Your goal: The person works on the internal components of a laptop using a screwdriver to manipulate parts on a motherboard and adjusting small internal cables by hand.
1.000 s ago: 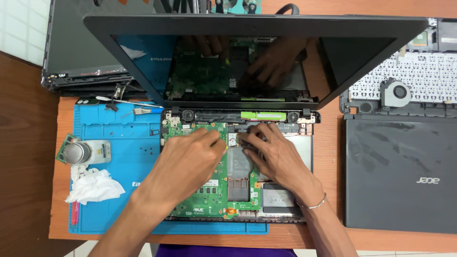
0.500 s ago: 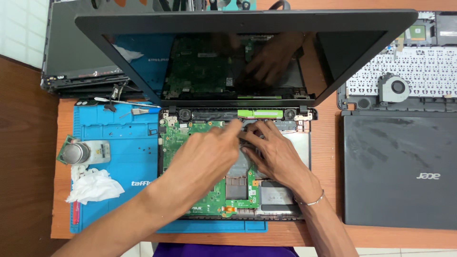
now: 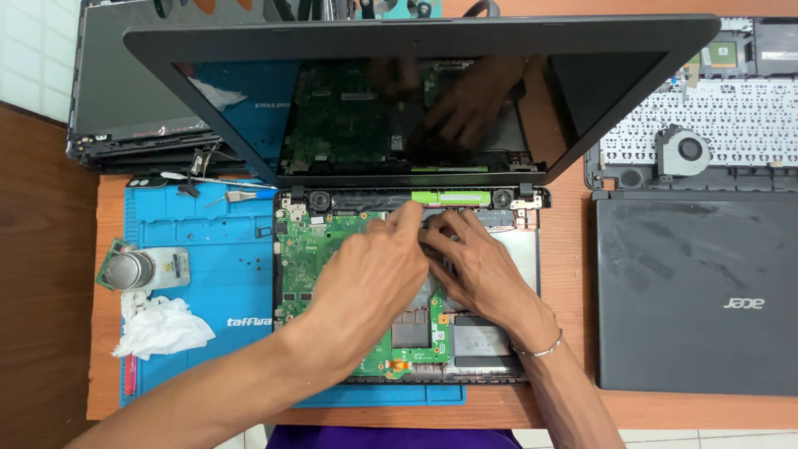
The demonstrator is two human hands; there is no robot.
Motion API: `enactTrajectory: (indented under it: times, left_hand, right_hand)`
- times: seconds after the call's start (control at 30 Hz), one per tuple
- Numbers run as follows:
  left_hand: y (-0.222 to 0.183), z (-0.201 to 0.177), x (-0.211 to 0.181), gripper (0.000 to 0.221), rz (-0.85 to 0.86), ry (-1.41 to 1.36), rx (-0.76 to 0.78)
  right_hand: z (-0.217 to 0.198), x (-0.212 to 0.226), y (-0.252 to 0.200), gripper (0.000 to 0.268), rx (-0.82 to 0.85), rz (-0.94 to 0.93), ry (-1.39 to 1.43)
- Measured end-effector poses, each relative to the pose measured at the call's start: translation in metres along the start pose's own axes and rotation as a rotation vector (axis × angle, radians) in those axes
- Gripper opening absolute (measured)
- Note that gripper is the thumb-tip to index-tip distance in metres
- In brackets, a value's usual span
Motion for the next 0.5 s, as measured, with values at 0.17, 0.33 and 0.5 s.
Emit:
enactTrajectory:
  times: [0.17,0.33,0.5]
  left_hand:
    - [0.002,-0.009,-0.009,0.017,0.152,-0.01,-0.102]
    - [0.003,-0.006,-0.003,0.015,0.049,0.003,-0.07]
    - [-0.004,-0.031,0.0,0.026,0.163,-0.032,-0.289]
  right_hand:
    - [-0.006,0.007,-0.002,0.045,-0.073,-0.124,-0.037]
    - [-0.002,0.001,0.0,0.04,-0.02,-0.026,0.003]
    - [-0.006,0.006,0.0,0.034,-0.064,-0.075,-0.018]
Point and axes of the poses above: each hand's wrist, its own y-axis towards the middle knuckle, its own z-axis out of the palm, x = y × z, the point moved 9 cm from there along y, towards the middle knuckle
